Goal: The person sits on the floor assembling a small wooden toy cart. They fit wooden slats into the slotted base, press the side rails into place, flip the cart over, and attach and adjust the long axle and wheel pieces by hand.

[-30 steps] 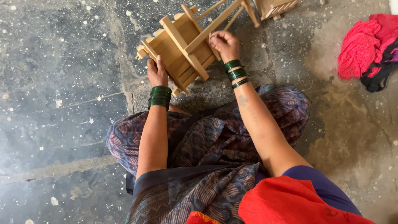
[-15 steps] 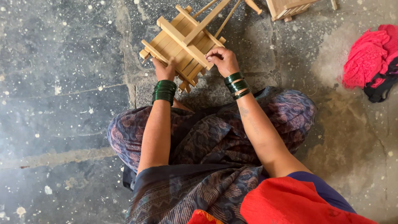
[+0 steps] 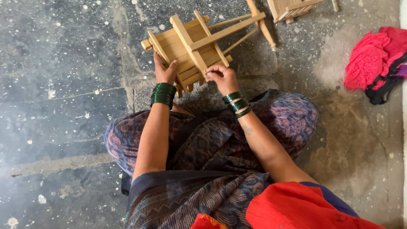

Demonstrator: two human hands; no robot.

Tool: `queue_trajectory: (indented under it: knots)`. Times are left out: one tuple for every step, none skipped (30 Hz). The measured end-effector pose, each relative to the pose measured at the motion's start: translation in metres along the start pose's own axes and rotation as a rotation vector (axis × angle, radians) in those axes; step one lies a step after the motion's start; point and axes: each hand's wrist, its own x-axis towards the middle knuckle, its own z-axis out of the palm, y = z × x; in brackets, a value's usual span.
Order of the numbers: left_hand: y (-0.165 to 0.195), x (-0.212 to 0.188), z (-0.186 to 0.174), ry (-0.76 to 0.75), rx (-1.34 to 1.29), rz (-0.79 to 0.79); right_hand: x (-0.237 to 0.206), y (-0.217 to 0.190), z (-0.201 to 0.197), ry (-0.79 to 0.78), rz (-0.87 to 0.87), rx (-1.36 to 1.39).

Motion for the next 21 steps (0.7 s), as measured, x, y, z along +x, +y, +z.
queue_trajectory:
  knots:
    - [0.002,-0.002,0.0,0.019,0.045,-0.015,-0.004,0.0,0.002,0.002,-0.013,0.041]
    - [0.003,-0.005,-0.001,0.038,0.091,-0.03,-0.007,-0.001,0.004,0.004,-0.027,0.084]
    - [0.005,-0.006,-0.002,0.034,0.108,-0.017,-0.009,-0.002,0.006,0.008,-0.043,0.129]
    - [0.007,-0.006,-0.004,0.029,0.125,-0.002,-0.009,-0.005,0.007,0.01,-0.065,0.036]
    - [0.007,-0.007,-0.005,0.024,0.143,0.012,-0.006,-0.009,0.007,0.013,-0.086,-0.056]
    - [0.007,-0.008,-0.004,0.034,0.184,0.009,-0.003,-0.014,0.007,0.016,-0.107,-0.147]
    - [0.006,-0.01,-0.002,0.046,0.225,0.006,0.002,-0.02,0.007,0.063,-0.137,-0.21]
    - [0.004,-0.013,-0.001,0.061,0.266,0.0,0.011,-0.027,0.005,0.107,-0.166,-0.273]
    - [0.002,-0.017,0.0,0.067,0.256,-0.022,0.019,-0.033,0.006,0.148,-0.194,-0.335]
    - [0.0,-0.02,0.0,0.075,0.247,-0.044,0.032,-0.04,0.008,0.135,-0.199,-0.312]
    - [0.0,-0.023,0.001,0.081,0.237,-0.066,0.046,-0.047,0.01,0.124,-0.203,-0.291]
    - [-0.001,-0.026,0.001,0.092,0.214,0.032,0.053,-0.051,0.012,0.119,-0.207,-0.27]
    - [-0.002,-0.028,0.002,0.098,0.187,0.134,0.059,-0.054,0.014,0.112,-0.245,-0.329]
    - [0.0,-0.028,0.004,0.102,0.157,0.237,0.066,-0.055,0.018,0.105,-0.285,-0.39]
    - [0.002,-0.028,0.006,0.087,0.175,0.178,0.072,-0.055,0.019,0.095,-0.322,-0.451]
    - [0.005,-0.033,0.007,0.073,0.195,0.116,0.076,-0.054,0.017,0.118,-0.323,-0.48]
    - [0.008,-0.037,0.008,0.058,0.217,0.051,0.079,-0.051,0.013,0.141,-0.32,-0.509]
    - [0.011,-0.041,0.009,0.054,0.236,0.019,0.082,-0.047,0.006,0.162,-0.317,-0.539]
    - [0.015,-0.045,0.011,0.053,0.253,-0.011,0.086,-0.044,-0.005,0.198,-0.309,-0.527]
    - [0.018,-0.048,0.012,0.051,0.269,-0.043,0.089,-0.042,-0.019,0.235,-0.3,-0.516]
    - [0.021,-0.051,0.011,0.04,0.213,-0.018,0.091,-0.04,-0.03,0.245,-0.234,-0.468]
